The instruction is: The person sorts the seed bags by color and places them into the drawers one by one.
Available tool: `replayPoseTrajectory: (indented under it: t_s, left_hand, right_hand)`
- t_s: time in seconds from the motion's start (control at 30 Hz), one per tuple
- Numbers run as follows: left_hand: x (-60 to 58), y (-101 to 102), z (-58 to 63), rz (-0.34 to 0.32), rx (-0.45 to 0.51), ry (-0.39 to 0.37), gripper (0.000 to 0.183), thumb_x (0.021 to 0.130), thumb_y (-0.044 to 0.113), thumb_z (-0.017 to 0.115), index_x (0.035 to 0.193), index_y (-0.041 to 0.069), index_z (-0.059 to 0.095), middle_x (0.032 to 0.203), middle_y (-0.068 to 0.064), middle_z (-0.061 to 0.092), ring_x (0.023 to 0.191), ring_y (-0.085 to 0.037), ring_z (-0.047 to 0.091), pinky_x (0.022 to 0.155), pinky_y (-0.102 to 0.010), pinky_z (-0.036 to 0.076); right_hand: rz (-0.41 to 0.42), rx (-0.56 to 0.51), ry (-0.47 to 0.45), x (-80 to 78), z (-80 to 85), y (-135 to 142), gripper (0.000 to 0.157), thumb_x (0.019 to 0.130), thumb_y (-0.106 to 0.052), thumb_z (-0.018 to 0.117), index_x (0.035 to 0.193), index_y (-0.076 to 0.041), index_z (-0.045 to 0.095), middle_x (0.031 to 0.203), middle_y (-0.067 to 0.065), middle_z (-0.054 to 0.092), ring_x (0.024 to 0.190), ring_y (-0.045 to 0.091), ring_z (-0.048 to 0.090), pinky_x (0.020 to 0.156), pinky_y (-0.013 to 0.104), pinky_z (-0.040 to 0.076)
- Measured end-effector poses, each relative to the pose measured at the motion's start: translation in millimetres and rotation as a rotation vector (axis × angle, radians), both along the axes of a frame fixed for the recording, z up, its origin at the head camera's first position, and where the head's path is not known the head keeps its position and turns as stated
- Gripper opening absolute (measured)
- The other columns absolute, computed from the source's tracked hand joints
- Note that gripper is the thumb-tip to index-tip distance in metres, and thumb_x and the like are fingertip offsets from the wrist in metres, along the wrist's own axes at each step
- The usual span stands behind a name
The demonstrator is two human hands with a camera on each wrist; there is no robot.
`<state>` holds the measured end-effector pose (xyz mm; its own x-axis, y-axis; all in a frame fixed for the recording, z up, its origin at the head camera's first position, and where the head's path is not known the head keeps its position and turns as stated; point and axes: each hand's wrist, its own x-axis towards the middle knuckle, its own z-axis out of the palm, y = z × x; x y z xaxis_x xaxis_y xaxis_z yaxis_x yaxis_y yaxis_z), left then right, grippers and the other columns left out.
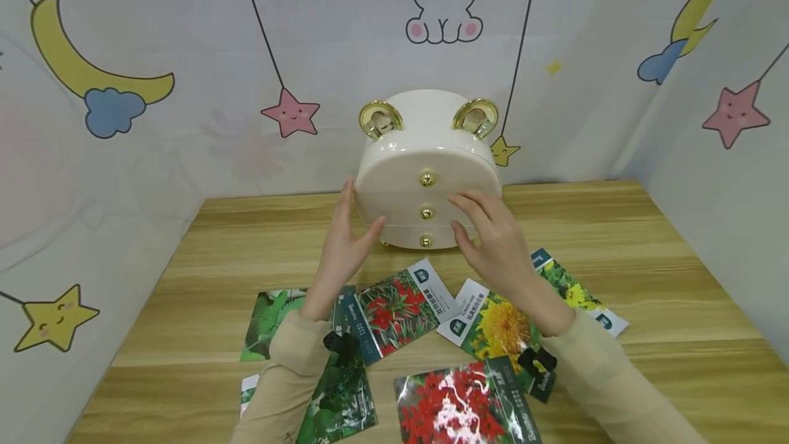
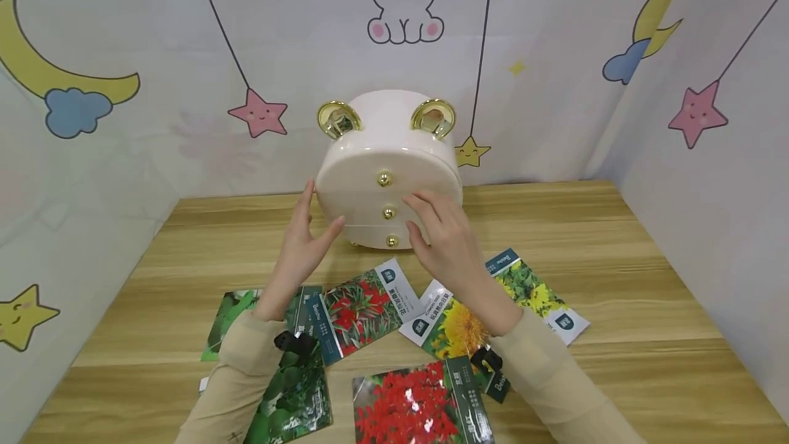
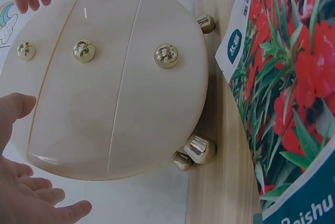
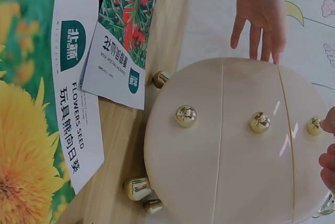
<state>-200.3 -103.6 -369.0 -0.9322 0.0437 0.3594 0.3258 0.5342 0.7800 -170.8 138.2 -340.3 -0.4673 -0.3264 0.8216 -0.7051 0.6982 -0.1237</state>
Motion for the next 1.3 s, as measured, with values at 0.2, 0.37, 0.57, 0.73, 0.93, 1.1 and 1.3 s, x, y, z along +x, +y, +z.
replayPoseTrajectory:
  t_s: [0.2,0.37,0.57,0.73,0.93,1.1,1.3]
  left_hand:
    - [-4.3,0,-1.9,-0.003,0.077,-0.047,0.085,0.084,0.039,0.062,0.147,0.032,0.006,0.154,0.004,0.012,0.140,-0.028,0.021,0.108,-0.057,0.024]
    - [-9.0,1,-1.5,-0.018,0.140,-0.060,0.084,0.083,0.039,0.063,0.147,0.030,0.009,0.154,0.005,0.011,0.142,-0.023,0.018,0.112,-0.045,0.027]
    - [-17.0,3,-1.4,-0.059,0.242,-0.023,0.080,0.084,0.036,0.063,0.146,0.029,0.014,0.154,0.005,0.014,0.142,-0.018,0.016,0.114,-0.042,0.023]
    - [-19.4,4,0.2,-0.098,0.313,-0.027,0.078,0.086,0.031,0.062,0.146,0.026,0.015,0.154,0.005,0.015,0.142,-0.016,0.015,0.116,-0.042,0.020]
    - [-13.5,8,12.7,-0.139,0.395,-0.051,0.077,0.087,0.018,0.061,0.147,0.014,0.014,0.155,-0.004,0.013,0.143,-0.020,0.013,0.116,-0.045,0.016]
    - [-15.6,10,13.2,-0.158,0.443,-0.069,0.075,0.088,0.019,0.060,0.147,0.017,0.014,0.155,-0.004,0.013,0.143,-0.018,0.013,0.117,-0.041,0.015]
    - [-21.5,12,9.9,-0.161,0.473,-0.109,0.076,0.087,0.021,0.061,0.147,0.025,0.014,0.155,0.000,0.013,0.141,-0.019,0.021,0.115,-0.042,0.023]
  right_hand:
    - [-0.008,-0.012,0.008,-5.9,4.5,-3,0.039,0.079,-0.006,0.066,0.117,-0.005,0.059,0.112,0.011,0.060,0.101,0.025,0.055,0.086,0.035,0.048]
    - [0.000,-0.024,0.019,-12.3,8.4,-7,0.036,0.080,-0.006,0.064,0.116,-0.005,0.059,0.110,0.011,0.059,0.101,0.025,0.055,0.083,0.034,0.049]
    - [0.001,-0.039,0.001,-19.1,11.0,-11,0.036,0.080,-0.006,0.064,0.116,-0.006,0.058,0.105,0.011,0.058,0.090,0.020,0.059,0.068,0.029,0.052]
    - [0.006,-0.058,-0.031,-24.3,11.7,-14,0.037,0.080,-0.006,0.065,0.117,-0.007,0.057,0.104,0.010,0.057,0.085,0.020,0.060,0.068,0.028,0.053]
    - [0.009,-0.068,-0.067,-27.3,15.2,-17,0.037,0.081,-0.006,0.064,0.118,-0.007,0.057,0.103,0.009,0.056,0.083,0.019,0.061,0.072,0.027,0.052]
    - [0.011,-0.081,-0.066,-31.7,15.9,-22,0.035,0.081,-0.006,0.065,0.115,-0.006,0.058,0.100,0.009,0.058,0.081,0.019,0.061,0.072,0.026,0.052]
    - [0.005,-0.056,-0.067,-37.0,16.6,-25,0.029,0.083,-0.008,0.063,0.111,-0.005,0.059,0.093,0.008,0.059,0.077,0.017,0.061,0.070,0.022,0.052]
